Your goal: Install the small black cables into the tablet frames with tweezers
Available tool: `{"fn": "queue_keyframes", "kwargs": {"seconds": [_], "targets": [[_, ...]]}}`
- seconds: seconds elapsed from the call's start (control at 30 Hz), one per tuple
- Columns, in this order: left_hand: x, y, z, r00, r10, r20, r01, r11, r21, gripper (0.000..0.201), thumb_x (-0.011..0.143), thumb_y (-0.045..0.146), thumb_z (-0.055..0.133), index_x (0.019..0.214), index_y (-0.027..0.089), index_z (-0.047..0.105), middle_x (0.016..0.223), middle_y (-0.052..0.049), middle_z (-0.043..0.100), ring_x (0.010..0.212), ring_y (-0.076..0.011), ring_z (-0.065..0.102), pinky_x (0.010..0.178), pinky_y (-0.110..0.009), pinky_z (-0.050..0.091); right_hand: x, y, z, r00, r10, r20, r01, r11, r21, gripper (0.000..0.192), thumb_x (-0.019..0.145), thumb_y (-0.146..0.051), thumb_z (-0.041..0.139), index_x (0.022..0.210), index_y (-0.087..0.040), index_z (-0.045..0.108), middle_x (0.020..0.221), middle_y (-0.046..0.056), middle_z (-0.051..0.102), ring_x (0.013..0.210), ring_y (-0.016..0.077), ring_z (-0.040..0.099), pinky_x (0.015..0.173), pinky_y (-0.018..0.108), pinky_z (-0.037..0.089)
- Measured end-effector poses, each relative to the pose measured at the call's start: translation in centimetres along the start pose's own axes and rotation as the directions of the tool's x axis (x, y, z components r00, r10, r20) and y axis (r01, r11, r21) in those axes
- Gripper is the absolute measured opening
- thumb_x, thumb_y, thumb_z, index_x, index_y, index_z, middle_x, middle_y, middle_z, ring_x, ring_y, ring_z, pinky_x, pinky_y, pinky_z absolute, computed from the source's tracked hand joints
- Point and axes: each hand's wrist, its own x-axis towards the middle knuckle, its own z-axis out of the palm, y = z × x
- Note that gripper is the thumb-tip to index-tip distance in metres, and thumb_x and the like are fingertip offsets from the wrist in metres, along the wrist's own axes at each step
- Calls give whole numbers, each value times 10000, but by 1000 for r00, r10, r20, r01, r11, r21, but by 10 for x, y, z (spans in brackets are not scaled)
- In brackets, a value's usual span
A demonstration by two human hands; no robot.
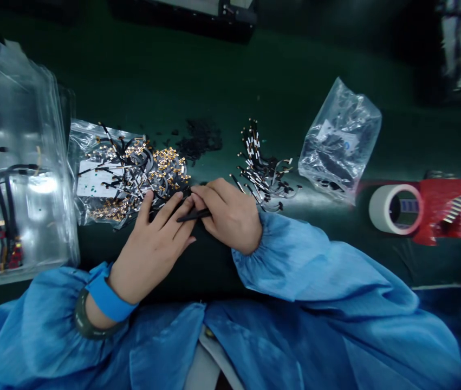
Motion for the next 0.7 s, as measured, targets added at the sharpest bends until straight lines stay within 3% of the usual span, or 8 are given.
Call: {"fn": "queue_keyframes", "kwargs": {"seconds": [0.1, 0.3, 0.53, 0.7], "targets": [[0, 0, 0, 1000, -1, -3, 1, 1000, -14, 297, 939, 253, 489, 1189, 158, 619, 1386, -115, 541, 1326, -304, 446, 1115, -631, 280, -6, -1, -4, 997, -74, 24, 76, 995, -72, 299, 923, -146, 443, 1111, -63, 660, 853, 97, 647, 769, 173, 573, 654, 278, 435], [0, -3, -2, 1000, 0, 15, 1, 999, -47, 365, 924, 229, 508, 1283, 203, 571, 1408, -109, 519, 1334, -301, 441, 1113, -626, 296, -6, -10, -12, 972, -76, 223, 123, 972, -202, 390, 920, -129, 374, 1219, -16, 598, 811, 118, 626, 712, 196, 552, 540, 307, 402], [-1, -5, -3, 999, -7, 37, 10, 998, -59, 403, 911, 261, 541, 1310, 209, 548, 1430, -95, 496, 1351, -293, 419, 1133, -612, 272, -5, -20, -16, 934, 11, 356, 62, 979, -193, 452, 903, -138, 395, 1312, -3, 534, 838, 138, 653, 664, 198, 587, 471, 306, 396], [0, -6, -3, 999, 13, 38, -12, 1000, -25, 348, 926, 270, 514, 1242, 147, 591, 1395, -121, 529, 1333, -304, 440, 1110, -623, 308, 3, -3, -23, 942, 25, 334, -5, 998, -59, 407, 893, -174, 440, 1262, -104, 597, 962, 110, 673, 738, 194, 629, 556, 300, 447]]}}
